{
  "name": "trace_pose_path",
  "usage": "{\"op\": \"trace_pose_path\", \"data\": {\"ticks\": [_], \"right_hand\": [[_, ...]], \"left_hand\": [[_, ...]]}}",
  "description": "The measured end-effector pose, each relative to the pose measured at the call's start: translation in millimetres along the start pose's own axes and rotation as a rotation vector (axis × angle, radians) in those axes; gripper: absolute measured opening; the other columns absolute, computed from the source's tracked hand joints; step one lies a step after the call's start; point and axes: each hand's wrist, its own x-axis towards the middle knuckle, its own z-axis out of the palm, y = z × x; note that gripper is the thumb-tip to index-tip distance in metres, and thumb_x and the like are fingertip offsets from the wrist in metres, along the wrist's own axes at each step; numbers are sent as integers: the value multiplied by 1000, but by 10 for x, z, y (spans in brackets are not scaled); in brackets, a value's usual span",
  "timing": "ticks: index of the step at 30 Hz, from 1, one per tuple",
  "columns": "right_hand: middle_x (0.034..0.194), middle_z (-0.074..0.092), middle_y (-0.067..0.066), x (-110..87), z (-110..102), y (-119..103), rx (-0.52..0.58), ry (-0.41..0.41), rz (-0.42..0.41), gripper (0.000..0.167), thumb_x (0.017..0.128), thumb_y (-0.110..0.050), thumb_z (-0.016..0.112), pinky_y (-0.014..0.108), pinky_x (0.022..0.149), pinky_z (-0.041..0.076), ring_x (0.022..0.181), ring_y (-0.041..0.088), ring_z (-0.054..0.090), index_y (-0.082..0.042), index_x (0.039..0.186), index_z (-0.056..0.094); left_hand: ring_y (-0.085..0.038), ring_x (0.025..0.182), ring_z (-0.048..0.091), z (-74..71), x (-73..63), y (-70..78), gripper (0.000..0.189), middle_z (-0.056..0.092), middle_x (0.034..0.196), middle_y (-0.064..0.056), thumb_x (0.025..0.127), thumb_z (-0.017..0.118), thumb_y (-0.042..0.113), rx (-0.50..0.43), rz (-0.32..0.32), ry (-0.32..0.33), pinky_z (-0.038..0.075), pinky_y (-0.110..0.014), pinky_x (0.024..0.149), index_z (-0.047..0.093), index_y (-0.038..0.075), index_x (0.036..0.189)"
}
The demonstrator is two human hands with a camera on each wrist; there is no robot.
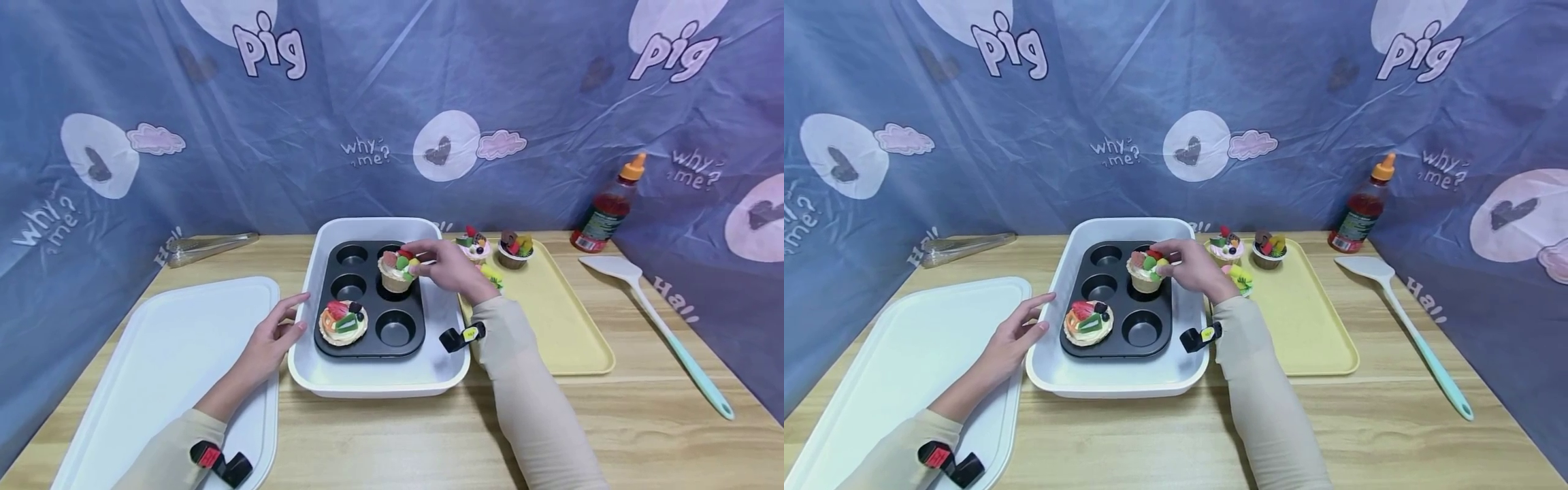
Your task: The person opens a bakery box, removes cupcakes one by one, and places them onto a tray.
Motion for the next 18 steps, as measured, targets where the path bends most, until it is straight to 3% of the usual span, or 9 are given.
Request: {"op": "trace_pose_path", "data": {"ticks": [8,11,15,18], "right_hand": [[132,66,12,-117,-255,-28,60,55,69,44,93,-4,70,38,94,56,120,30,64,-11,136,64],[131,67,12,-167,-364,-18,40,68,94,44,93,-7,70,29,75,56,118,29,65,-14,136,64],[131,66,11,-236,-483,-4,33,75,128,43,94,-9,70,27,67,53,114,28,65,-16,136,64],[132,66,11,-295,-557,2,45,93,141,43,94,-9,70,33,76,57,111,27,65,-16,136,65]], "left_hand": [[-19,95,67,-10,-10,-5,48,59,121,-24,104,55,14,-18,10,-1,54,-20,81,45,14,151],[-18,94,67,-6,-3,-8,48,59,120,-24,104,55,13,-20,17,-2,54,-20,81,45,14,151],[-19,94,66,1,-1,-7,48,59,120,-24,104,55,13,-10,14,-2,53,-20,81,45,14,150],[-21,95,65,2,-5,0,48,59,120,-23,104,55,14,3,5,2,53,-20,81,45,15,151]]}}
